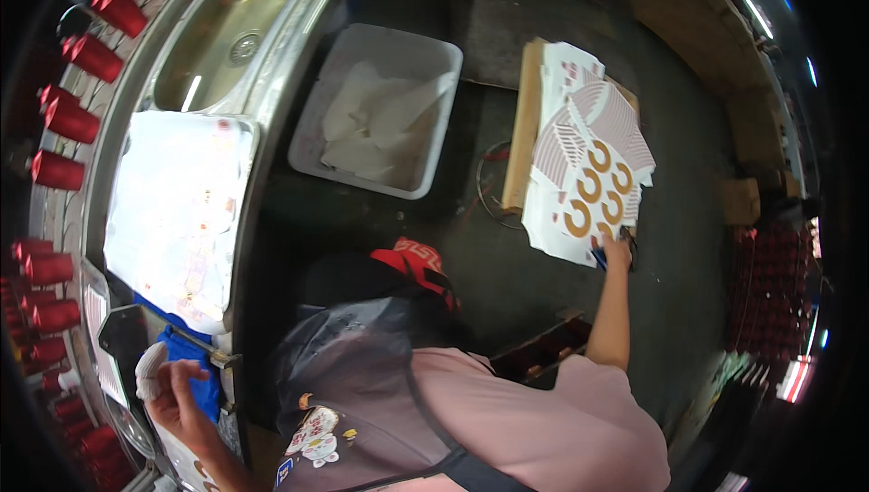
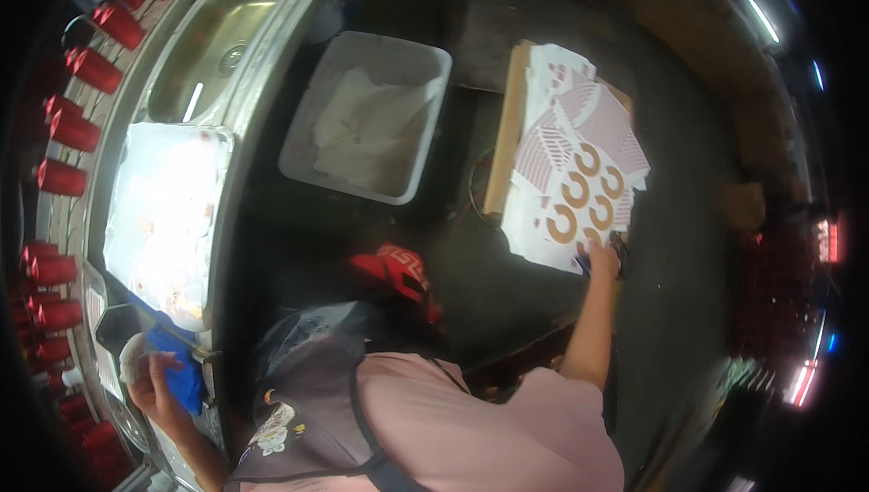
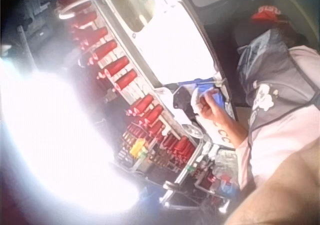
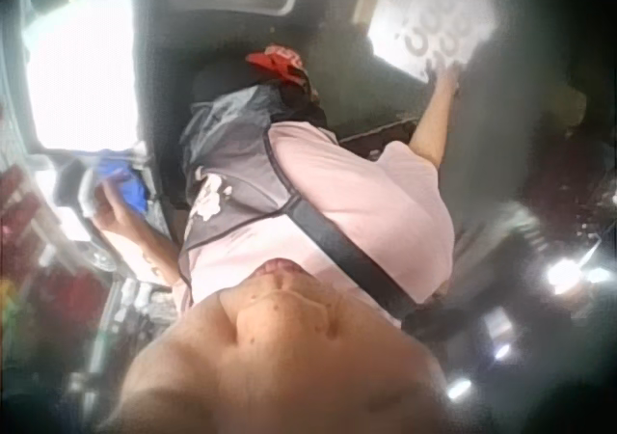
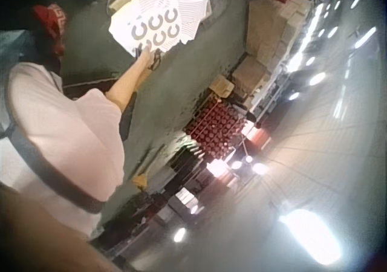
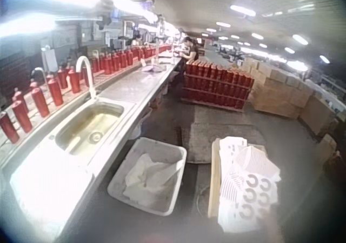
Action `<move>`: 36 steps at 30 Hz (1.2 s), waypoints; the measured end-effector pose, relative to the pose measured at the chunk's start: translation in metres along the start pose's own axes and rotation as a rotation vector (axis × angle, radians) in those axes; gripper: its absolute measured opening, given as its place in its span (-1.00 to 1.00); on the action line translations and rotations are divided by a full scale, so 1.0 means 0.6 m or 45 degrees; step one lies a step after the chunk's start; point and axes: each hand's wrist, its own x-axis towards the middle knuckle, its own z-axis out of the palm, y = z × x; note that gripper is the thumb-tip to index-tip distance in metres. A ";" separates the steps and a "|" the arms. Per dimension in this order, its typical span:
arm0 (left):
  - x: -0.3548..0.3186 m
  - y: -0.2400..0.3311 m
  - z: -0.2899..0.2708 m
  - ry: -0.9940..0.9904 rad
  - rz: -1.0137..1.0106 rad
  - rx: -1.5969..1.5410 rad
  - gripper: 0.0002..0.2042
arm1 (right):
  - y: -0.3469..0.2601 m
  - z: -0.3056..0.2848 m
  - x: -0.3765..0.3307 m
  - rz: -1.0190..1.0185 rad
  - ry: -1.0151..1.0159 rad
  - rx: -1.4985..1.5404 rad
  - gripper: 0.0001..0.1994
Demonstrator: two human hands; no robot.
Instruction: The person applies a gold circular sticker to the neck of a red bottle, then places a paper label around the bottle's body and smooths it. The person then uses a small tool to press the label edges and later stacks paper labels on a tray.
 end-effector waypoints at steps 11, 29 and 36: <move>0.013 0.000 0.030 -0.109 0.098 -0.117 -0.71 | 0.130 -0.040 0.150 -0.002 0.051 -0.144 -0.58; 0.033 0.017 0.072 -0.174 0.040 -0.087 -0.73 | -0.150 -0.192 0.000 -0.270 -0.279 1.088 -0.69; 0.038 0.021 0.087 -0.134 0.026 -0.089 -0.74 | -0.250 -0.183 -0.014 -0.423 -0.334 1.348 -0.84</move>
